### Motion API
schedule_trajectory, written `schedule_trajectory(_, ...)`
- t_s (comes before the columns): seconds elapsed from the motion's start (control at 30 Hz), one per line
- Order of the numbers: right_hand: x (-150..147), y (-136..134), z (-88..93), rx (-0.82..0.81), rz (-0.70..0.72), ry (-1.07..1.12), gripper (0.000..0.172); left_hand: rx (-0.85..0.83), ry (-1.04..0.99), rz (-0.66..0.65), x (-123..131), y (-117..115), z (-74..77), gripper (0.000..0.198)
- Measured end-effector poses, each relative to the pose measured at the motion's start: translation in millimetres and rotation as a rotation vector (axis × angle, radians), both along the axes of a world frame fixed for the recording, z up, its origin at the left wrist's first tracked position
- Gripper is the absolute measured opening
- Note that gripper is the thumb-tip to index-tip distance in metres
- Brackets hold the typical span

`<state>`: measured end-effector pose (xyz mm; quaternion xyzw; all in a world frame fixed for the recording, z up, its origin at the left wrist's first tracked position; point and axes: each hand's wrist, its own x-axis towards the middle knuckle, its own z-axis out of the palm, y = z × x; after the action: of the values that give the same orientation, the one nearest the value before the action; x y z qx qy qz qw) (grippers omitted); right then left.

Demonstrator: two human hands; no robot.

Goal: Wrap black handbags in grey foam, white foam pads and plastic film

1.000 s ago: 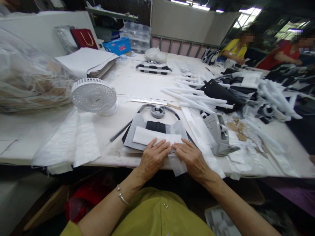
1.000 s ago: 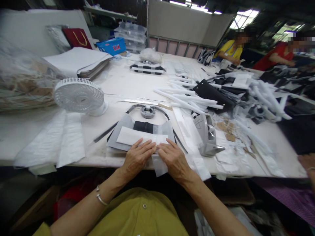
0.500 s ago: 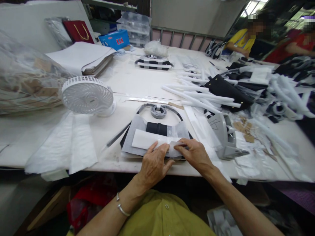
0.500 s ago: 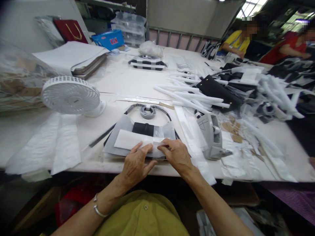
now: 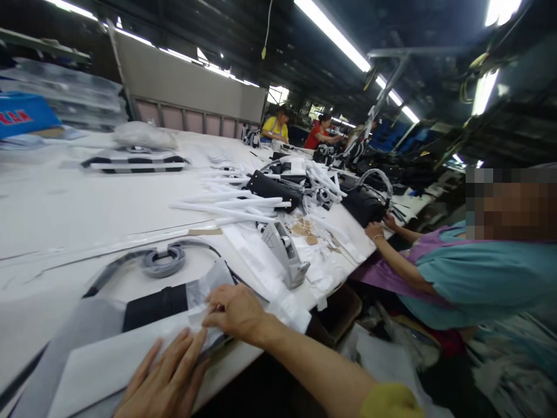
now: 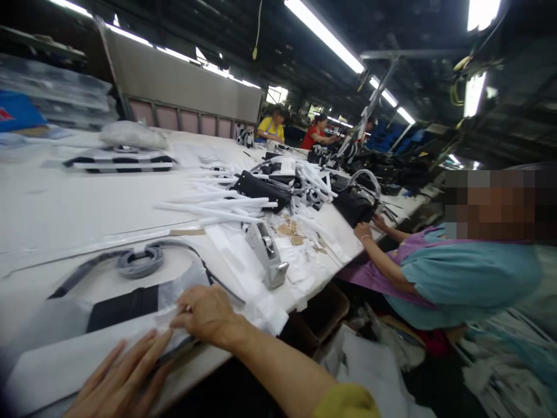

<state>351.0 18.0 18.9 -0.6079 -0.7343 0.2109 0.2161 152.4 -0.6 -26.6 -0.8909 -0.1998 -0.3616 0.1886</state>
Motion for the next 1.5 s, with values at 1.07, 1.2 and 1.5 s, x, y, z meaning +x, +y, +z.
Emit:
schedule_trajectory(1.07, 10.3, 28.7, -9.4, -0.182, 0.045, 0.044, 0.013, -0.344, -0.16, 0.245, 13.9, -24.2, -6.8, 0.03)
schedule_trajectory(1.2, 9.3, 34.6, -11.1, -0.195, 0.008, 0.019, 0.018, -0.182, -0.138, 0.232, 9.9, -14.0, -12.1, 0.031)
schedule_trajectory(1.5, 7.5, 39.0, -8.7, -0.28, 0.001, 0.016, 0.026, 0.011, -0.018, 0.144, -3.3, 6.5, -20.8, 0.05)
